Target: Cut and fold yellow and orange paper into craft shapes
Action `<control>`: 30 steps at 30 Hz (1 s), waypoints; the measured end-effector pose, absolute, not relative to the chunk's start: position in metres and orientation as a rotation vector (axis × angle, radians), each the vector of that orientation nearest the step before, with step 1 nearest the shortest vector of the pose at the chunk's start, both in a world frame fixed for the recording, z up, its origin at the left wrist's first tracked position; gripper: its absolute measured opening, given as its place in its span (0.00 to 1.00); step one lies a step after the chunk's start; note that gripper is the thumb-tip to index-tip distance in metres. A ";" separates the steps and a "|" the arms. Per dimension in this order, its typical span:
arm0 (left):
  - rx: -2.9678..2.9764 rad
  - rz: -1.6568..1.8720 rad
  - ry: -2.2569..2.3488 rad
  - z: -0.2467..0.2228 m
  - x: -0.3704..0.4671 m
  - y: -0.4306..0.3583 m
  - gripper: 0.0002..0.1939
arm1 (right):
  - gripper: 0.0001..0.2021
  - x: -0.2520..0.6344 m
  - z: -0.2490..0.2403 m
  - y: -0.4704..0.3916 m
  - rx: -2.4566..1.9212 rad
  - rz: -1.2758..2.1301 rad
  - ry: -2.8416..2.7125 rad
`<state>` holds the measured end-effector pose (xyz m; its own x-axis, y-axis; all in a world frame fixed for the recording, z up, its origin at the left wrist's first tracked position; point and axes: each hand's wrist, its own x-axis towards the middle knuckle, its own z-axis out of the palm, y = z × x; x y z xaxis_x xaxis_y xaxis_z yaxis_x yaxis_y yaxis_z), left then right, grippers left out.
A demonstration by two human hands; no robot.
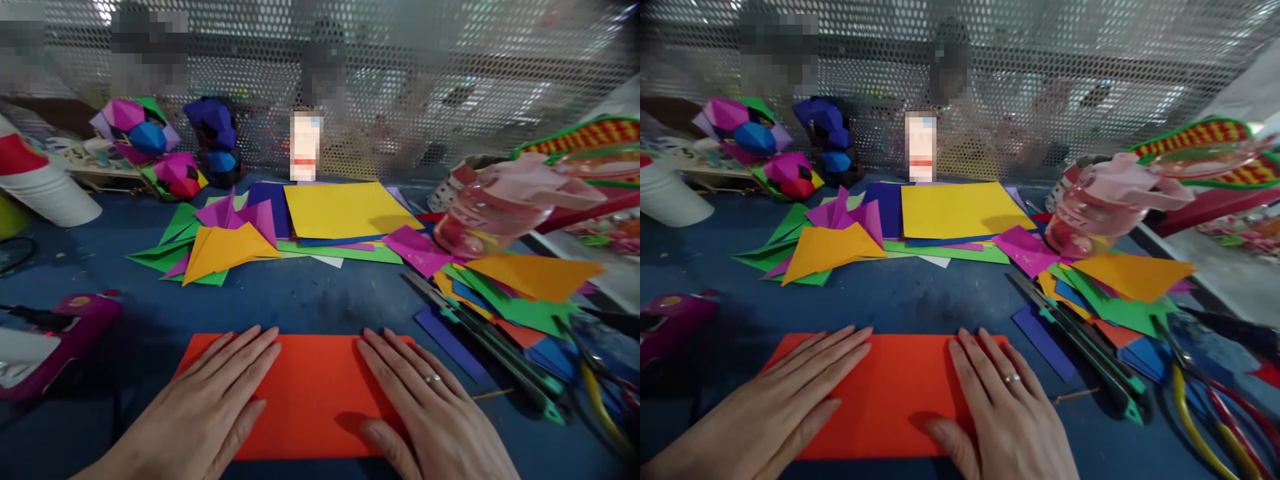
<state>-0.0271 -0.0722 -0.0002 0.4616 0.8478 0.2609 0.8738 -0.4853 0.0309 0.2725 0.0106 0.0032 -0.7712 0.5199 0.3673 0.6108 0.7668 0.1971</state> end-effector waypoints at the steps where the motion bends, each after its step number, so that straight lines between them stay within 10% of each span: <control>1: -2.594 -0.370 -1.526 -0.002 -0.029 -0.071 0.29 | 0.30 0.272 0.006 0.010 -0.887 -0.442 -2.681; 18: -2.471 -0.481 -1.732 0.020 -0.021 -0.034 0.34 | 0.30 0.275 0.009 0.003 -0.922 -0.358 -2.719; 30: -2.848 -0.355 -2.526 0.042 -0.020 -0.018 0.17 | 0.32 0.284 0.010 -0.004 -1.011 -0.121 -2.593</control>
<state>-0.0201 -0.0176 0.0423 0.2094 0.9328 -0.2933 0.8157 -0.0013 0.5784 0.2844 -0.0039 0.0102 -0.6821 0.6393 0.3550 0.6696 0.7411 -0.0481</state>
